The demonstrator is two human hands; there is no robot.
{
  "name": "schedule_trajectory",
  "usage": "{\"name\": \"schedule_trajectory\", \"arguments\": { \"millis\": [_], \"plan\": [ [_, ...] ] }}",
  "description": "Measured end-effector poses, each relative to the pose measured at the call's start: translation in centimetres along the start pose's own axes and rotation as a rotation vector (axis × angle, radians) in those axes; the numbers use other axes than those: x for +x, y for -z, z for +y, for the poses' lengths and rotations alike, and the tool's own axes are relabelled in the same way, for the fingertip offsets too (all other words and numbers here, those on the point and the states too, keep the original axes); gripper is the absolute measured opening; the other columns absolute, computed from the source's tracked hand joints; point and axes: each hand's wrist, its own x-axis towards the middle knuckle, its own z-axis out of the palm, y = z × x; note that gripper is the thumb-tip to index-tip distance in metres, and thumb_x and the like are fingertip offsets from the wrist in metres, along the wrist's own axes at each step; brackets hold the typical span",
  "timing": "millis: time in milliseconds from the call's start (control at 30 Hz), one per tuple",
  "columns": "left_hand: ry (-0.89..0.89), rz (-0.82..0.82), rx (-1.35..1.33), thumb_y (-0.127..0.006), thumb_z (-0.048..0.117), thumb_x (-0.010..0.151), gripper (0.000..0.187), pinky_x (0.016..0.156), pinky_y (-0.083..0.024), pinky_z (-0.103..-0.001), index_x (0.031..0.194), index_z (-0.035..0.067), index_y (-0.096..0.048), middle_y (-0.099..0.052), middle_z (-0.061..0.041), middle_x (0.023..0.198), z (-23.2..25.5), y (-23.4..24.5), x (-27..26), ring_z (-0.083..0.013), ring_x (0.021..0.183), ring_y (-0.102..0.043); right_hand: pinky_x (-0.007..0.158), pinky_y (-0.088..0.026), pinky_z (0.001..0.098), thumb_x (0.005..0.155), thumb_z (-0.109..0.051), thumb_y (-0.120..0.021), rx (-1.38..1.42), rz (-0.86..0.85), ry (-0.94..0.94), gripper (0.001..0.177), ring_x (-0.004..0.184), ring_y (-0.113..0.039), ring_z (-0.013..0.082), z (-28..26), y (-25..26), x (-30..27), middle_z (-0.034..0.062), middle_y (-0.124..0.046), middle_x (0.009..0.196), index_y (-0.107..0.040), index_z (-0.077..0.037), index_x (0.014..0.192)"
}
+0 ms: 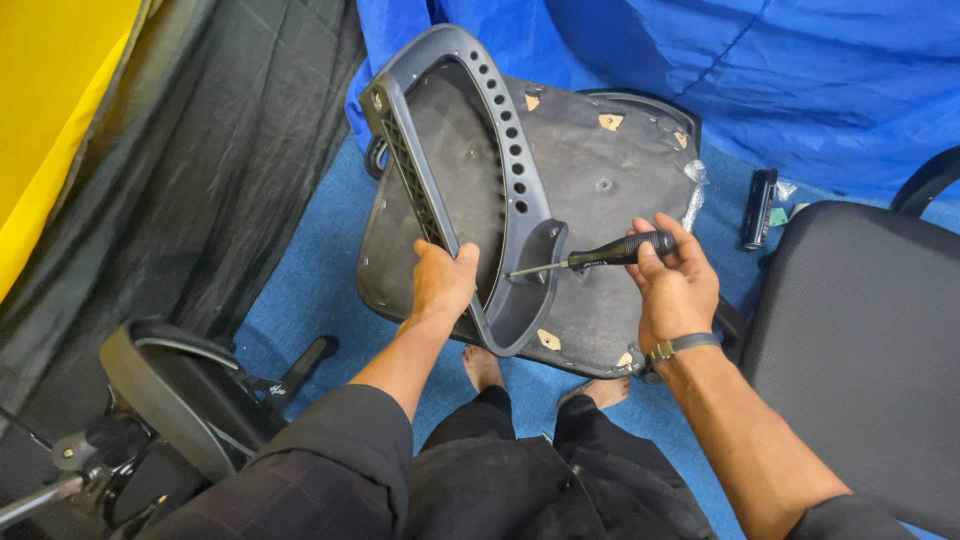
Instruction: The person uses a screwdriver to fasten screws into a black plastic chair frame, securing it to the chair seat. They systematically tighten multiple screws along the frame's edge while holding the frame steady with the other hand.
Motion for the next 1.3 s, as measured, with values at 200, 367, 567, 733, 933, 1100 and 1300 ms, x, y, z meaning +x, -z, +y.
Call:
{"name": "schedule_trajectory", "arguments": {
  "millis": [200,367,567,733,933,1100,1300],
  "plan": [
    [-0.045,0.042,0.106,-0.065,0.036,0.088,0.071,0.09,-0.055,-0.046,0.128,-0.014,-0.036,-0.067,-0.034,0.105,-0.4,-0.2,0.5,-0.0445,0.098,-0.07,0.091,-0.054,0.0343,0.102,-0.014,-0.071,-0.206,0.126,-0.097,0.03,0.102,-0.06,0.0134,-0.6,-0.9,-0.1,0.0065,-0.061,0.113,-0.067,-0.013,0.132],
    [-0.029,0.016,0.082,-0.064,0.038,0.087,0.073,0.096,-0.053,-0.047,0.131,-0.013,-0.036,-0.066,-0.035,0.112,-0.6,-0.3,0.7,-0.0461,0.105,-0.068,0.096,-0.057,0.0284,0.093,-0.01,-0.066,-0.037,0.039,-0.042,0.039,0.108,-0.068,0.0095,-1.0,-1.1,-0.1,-0.0016,-0.072,0.115,-0.066,-0.017,0.131],
    [-0.013,0.013,0.082,-0.064,0.037,0.086,0.073,0.096,-0.053,-0.047,0.133,-0.012,-0.036,-0.066,-0.035,0.113,-0.6,-0.2,1.0,-0.0465,0.105,-0.068,0.09,-0.052,0.0325,0.1,-0.014,-0.068,-0.191,0.132,-0.1,0.036,0.101,-0.06,0.0094,-0.9,-1.9,-0.7,-0.0016,-0.063,0.109,-0.065,-0.019,0.135],
    [-0.052,0.029,0.098,-0.065,0.038,0.087,0.074,0.098,-0.052,-0.048,0.133,-0.013,-0.036,-0.064,-0.037,0.114,-0.8,-0.4,1.2,-0.0481,0.107,-0.066,0.095,-0.056,0.0334,0.096,-0.011,-0.067,-0.109,0.084,-0.049,0.04,0.104,-0.065,0.0108,-0.2,-1.3,-0.3,-0.0014,-0.068,0.113,-0.062,-0.021,0.134],
    [-0.038,0.017,0.104,-0.064,0.038,0.087,0.074,0.096,-0.052,-0.048,0.133,-0.012,-0.035,-0.065,-0.037,0.113,-0.9,-0.3,1.2,-0.0484,0.106,-0.067,0.099,-0.056,0.0359,0.099,-0.009,-0.063,-0.051,0.043,-0.079,0.037,0.112,-0.066,0.0125,-0.7,-1.1,0.0,0.0012,-0.068,0.122,-0.062,-0.012,0.136],
    [-0.052,0.015,0.12,-0.064,0.039,0.087,0.073,0.096,-0.053,-0.048,0.132,-0.013,-0.036,-0.066,-0.037,0.111,-0.7,-0.2,1.2,-0.0485,0.105,-0.067,0.093,-0.054,0.0383,0.102,-0.01,-0.065,-0.269,0.144,-0.147,0.038,0.107,-0.061,0.017,-1.1,-1.7,-0.7,0.0092,-0.068,0.119,-0.063,-0.011,0.139],
    [-0.066,0.018,0.135,-0.064,0.037,0.086,0.071,0.096,-0.052,-0.048,0.131,-0.012,-0.037,-0.067,-0.036,0.11,-0.5,0.2,1.3,-0.0482,0.105,-0.067,0.096,-0.059,0.0295,0.093,-0.003,-0.058,0.001,-0.023,-0.068,0.044,0.11,-0.069,0.0097,-0.7,-0.8,-0.2,-0.0007,-0.073,0.128,-0.063,-0.017,0.135]
  ]
}}
